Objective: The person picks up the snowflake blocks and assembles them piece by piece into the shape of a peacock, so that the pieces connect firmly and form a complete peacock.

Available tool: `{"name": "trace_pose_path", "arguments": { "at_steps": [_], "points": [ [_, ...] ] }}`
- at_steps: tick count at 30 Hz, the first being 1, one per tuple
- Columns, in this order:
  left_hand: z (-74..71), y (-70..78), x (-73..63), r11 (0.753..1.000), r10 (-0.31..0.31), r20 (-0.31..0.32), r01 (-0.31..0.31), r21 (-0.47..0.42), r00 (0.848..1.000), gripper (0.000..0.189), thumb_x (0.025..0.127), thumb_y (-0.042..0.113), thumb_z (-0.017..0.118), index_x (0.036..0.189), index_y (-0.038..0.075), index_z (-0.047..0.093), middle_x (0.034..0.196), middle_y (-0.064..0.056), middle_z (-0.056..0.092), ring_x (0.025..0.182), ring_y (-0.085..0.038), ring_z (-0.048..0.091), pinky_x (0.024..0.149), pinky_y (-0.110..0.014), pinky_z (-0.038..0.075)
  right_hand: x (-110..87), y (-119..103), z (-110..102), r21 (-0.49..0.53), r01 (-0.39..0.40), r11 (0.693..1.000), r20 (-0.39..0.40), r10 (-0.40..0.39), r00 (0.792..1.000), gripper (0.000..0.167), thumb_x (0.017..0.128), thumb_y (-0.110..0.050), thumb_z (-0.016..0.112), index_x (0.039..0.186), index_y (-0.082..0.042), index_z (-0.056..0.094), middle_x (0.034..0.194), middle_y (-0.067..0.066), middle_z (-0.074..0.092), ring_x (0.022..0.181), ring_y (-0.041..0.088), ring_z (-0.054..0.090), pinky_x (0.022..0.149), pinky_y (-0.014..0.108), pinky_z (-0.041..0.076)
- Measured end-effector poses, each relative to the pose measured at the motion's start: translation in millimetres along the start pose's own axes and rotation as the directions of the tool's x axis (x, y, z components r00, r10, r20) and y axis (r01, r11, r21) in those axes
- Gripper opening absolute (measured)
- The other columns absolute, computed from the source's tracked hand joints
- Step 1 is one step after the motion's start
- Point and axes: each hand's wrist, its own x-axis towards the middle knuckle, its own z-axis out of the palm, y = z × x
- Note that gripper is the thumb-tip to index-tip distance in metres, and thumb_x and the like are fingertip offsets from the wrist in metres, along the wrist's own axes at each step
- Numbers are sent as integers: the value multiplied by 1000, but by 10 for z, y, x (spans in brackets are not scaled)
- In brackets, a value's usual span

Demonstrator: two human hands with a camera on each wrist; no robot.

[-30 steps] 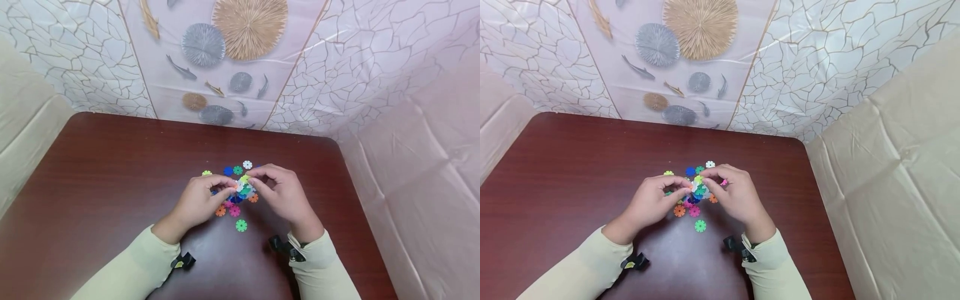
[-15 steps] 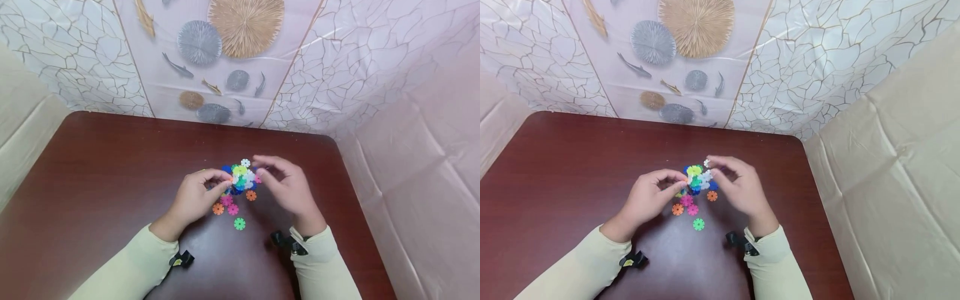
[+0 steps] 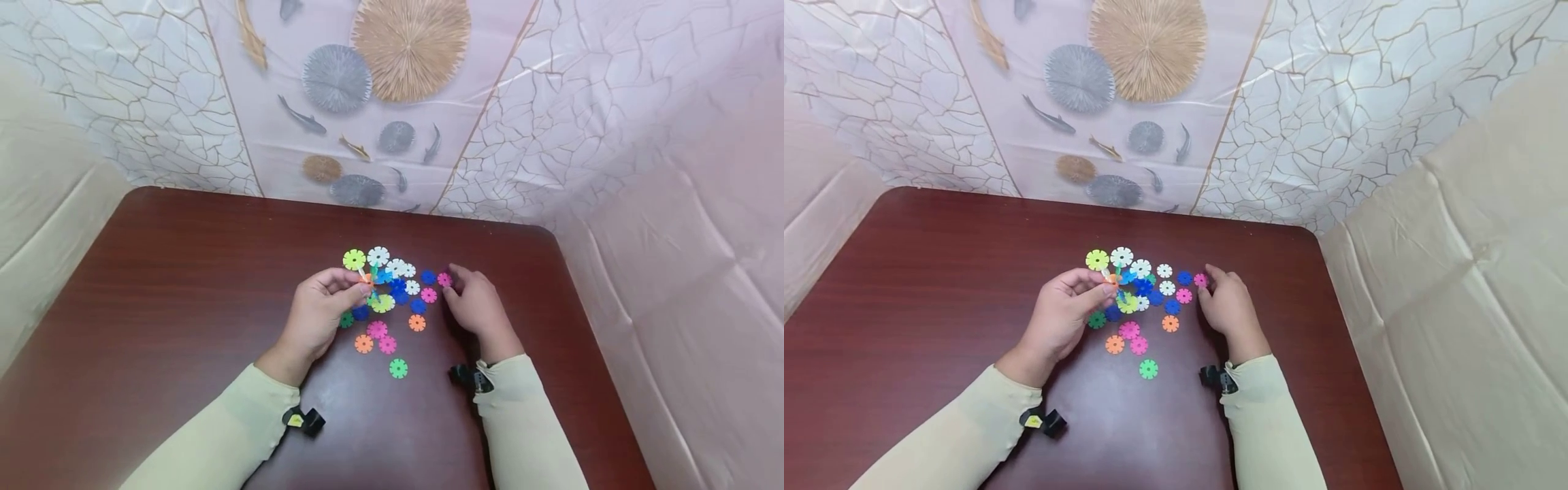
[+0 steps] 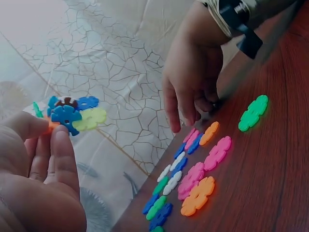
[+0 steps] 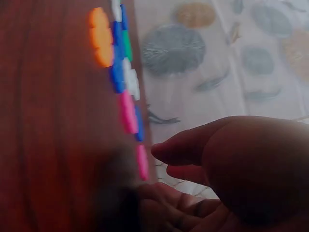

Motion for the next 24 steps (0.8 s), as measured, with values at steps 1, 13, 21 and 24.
{"name": "trace_pose_path", "arguments": {
  "at_steps": [1,13,21,24],
  "points": [
    [-4,-23,2,999,-13,9,13,-42,1000,17,100,4,85,114,1,76,103,-8,80,92,-22,81,93,-39,70,0,18,23,-19,0,1000,18,0,1000,59,110,-27,70,165,-11,57,122,21,69,105,35,64,91,52,59],
    [-92,-29,27,974,-61,-5,59,-220,998,27,102,-5,78,124,6,67,104,-3,76,97,-19,77,95,-32,68,50,26,80,-13,-6,1000,58,6,998,31,107,-25,77,132,-7,72,120,18,70,107,35,65,98,55,61],
    [-197,-8,20,954,-12,18,17,-299,1000,59,101,-12,73,145,17,46,118,-7,72,99,-18,75,89,-28,67,26,-58,-34,108,33,994,112,-45,993,24,108,-29,78,117,-10,67,100,12,73,87,26,68,78,39,56],
    [-204,-22,20,959,-23,76,43,-279,997,67,102,-9,75,157,17,46,131,-8,71,108,-18,76,96,-31,68,-85,-138,-116,221,40,974,103,-64,993,23,109,-28,78,117,-9,67,103,13,78,85,25,73,75,34,61]
  ]
}}
